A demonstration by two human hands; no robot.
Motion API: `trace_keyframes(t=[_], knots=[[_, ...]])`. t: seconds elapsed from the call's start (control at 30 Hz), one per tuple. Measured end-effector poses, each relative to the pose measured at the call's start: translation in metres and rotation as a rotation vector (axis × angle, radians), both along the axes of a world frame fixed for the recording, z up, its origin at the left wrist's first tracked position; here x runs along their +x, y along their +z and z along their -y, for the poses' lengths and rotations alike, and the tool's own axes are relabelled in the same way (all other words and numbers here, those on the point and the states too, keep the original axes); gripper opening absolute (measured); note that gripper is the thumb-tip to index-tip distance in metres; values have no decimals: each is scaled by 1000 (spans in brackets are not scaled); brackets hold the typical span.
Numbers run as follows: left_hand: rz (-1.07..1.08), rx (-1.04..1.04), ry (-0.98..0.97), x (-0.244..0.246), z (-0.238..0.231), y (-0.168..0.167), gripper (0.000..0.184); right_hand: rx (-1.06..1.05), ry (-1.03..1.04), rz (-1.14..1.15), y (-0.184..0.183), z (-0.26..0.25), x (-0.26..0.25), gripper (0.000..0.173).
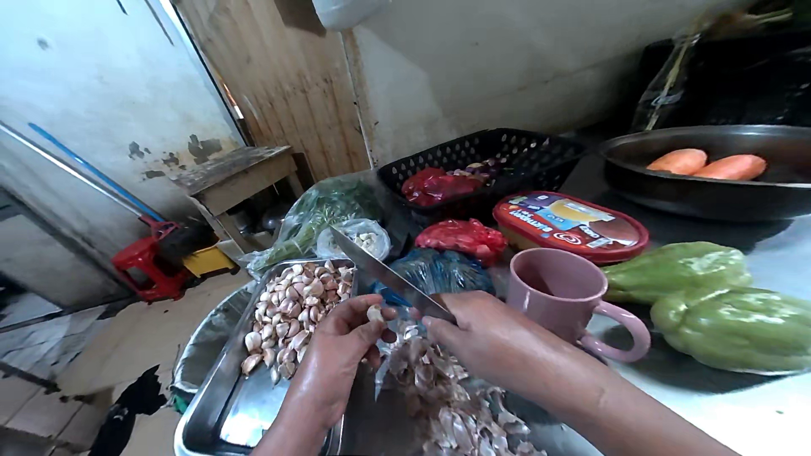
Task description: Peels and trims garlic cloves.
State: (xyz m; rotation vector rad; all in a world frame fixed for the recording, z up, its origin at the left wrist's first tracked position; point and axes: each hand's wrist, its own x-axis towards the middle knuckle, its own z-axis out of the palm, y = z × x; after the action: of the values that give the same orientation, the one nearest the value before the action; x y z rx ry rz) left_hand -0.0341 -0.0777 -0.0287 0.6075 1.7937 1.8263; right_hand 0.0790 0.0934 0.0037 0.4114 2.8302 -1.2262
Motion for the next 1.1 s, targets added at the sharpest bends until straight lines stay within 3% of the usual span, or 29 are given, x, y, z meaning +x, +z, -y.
trace_keyframes(t=[0.1,0.27,0.5,0.7,0.77,0.93,1.1], knots=[[-125,-15,34,5,-4,-6,25,-21,-4,-20,-4,4,-1,32],[-529,-147,62,14,-5,-18,28,-12,25,-35,-3,7,-1,34],[-849,-122,147,15,-6,-29,29,19,31,-21,0,12,-1,34],[-1274,-109,199,10,-7,-36,23,67,14,-30,1,16,1,34],[-1252,-88,194,10,-7,-35,23,69,3,-42,0,16,1,33],[-687,-28,97,17,-5,-21,26,-110,-6,-63,-2,11,-1,32],[-644,-184,-80,13,-2,-14,48,-93,-8,-74,-2,12,-1,31]])
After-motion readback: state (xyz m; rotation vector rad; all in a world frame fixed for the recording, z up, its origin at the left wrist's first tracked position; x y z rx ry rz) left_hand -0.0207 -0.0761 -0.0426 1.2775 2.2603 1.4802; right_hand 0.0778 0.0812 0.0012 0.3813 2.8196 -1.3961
